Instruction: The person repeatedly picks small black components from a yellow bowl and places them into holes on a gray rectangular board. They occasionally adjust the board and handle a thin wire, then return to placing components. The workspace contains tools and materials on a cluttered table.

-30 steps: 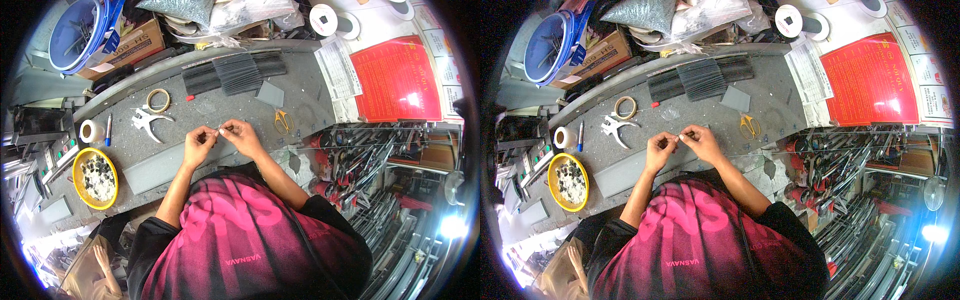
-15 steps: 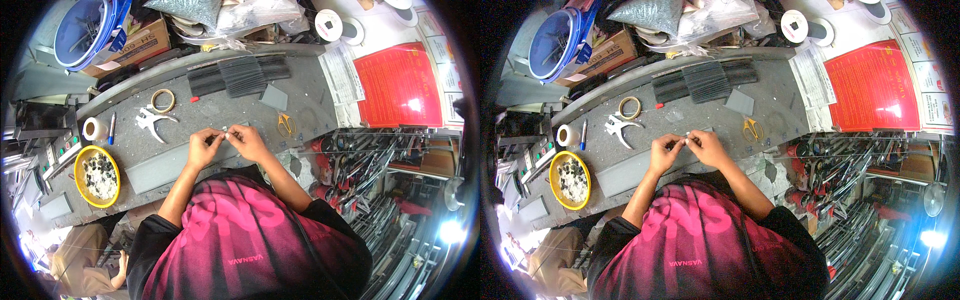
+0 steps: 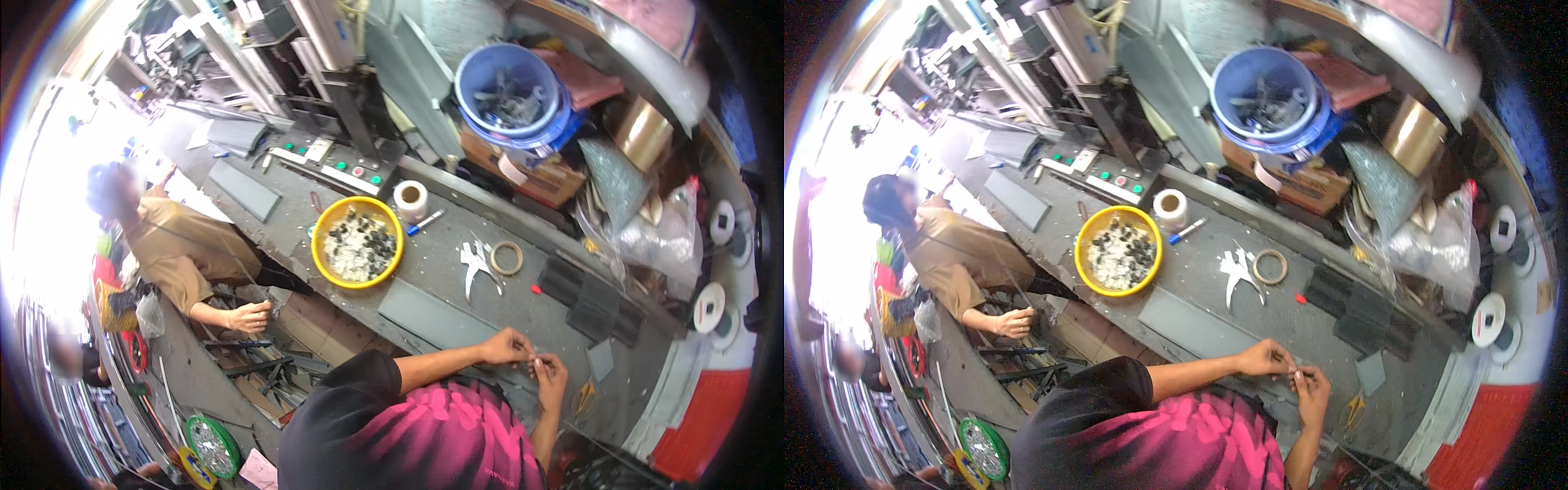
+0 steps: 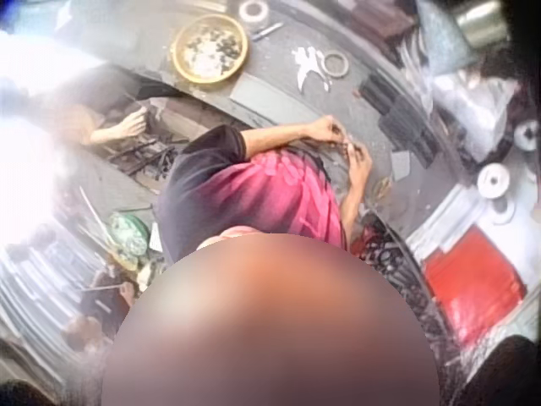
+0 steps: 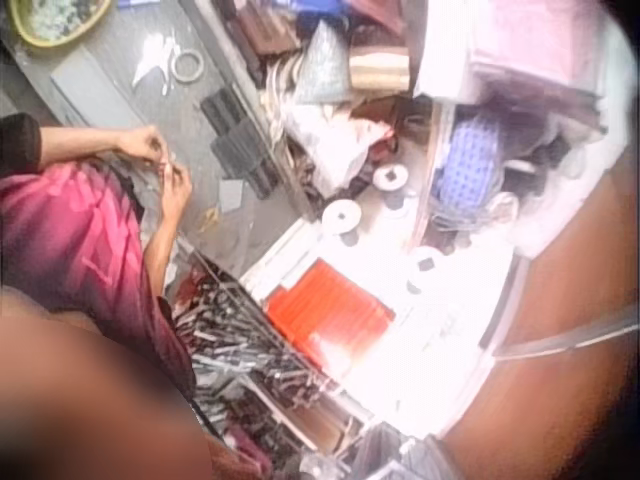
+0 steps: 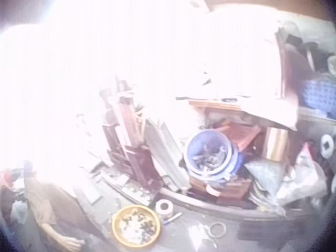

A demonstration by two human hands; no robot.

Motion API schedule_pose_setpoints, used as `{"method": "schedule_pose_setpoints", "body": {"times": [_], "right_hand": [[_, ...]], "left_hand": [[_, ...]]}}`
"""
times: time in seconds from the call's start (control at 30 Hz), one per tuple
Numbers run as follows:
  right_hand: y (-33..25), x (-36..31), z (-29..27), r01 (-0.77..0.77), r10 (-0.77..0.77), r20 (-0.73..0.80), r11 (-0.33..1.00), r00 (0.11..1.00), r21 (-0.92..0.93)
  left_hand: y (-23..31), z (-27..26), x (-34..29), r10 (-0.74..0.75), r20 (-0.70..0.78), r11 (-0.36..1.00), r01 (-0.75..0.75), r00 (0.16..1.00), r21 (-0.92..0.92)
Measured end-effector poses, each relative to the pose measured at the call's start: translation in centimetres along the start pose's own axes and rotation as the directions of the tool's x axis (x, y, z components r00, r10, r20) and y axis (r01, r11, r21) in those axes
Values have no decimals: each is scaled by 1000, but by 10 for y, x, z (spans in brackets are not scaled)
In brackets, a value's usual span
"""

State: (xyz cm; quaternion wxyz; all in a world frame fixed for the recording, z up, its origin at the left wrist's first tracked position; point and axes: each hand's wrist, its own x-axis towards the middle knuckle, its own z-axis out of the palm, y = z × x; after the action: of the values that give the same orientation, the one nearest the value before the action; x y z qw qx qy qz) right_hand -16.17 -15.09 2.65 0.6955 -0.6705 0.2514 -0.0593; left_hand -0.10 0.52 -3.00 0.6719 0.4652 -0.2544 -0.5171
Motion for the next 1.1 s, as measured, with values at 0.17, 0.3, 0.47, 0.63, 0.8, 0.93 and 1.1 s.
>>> {"method": "schedule_pose_setpoints", "body": {"times": [0.17, 0.3, 0.47, 0.63, 0.8, 0.93, 1.1], "right_hand": [[0, 5, -12, -28, 26, 46, 999, 999, 39], [-4, 10, -11, -16, 16, 80, 1000, 997, -9], [-18, 12, -2, 32, -27, 18, 915, 999, -402], [-41, 10, 10, 418, -439, 147, 622, 886, -662], [-57, 8, 17, 589, -540, 308, 486, 783, -646], [-57, 6, 12, 590, -489, 356, 494, 796, -639], [-43, 5, 8, 463, -400, 266, 557, 877, -690]], "left_hand": [[-10, 3, 8, -21, 40, 996, 24, 999, -86], [-8, 0, 5, -39, 27, 996, 41, 999, -84], [-1, 3, 2, -83, -6, 996, 83, 997, 11], [3, 5, 6, -113, -29, 982, 116, 993, 146], [0, -3, 10, -213, 49, 971, 206, 976, 118], [3, -6, 13, -239, 72, 960, 225, 968, 166], [17, 1, 7, -234, -29, 929, 232, 972, 289]]}}
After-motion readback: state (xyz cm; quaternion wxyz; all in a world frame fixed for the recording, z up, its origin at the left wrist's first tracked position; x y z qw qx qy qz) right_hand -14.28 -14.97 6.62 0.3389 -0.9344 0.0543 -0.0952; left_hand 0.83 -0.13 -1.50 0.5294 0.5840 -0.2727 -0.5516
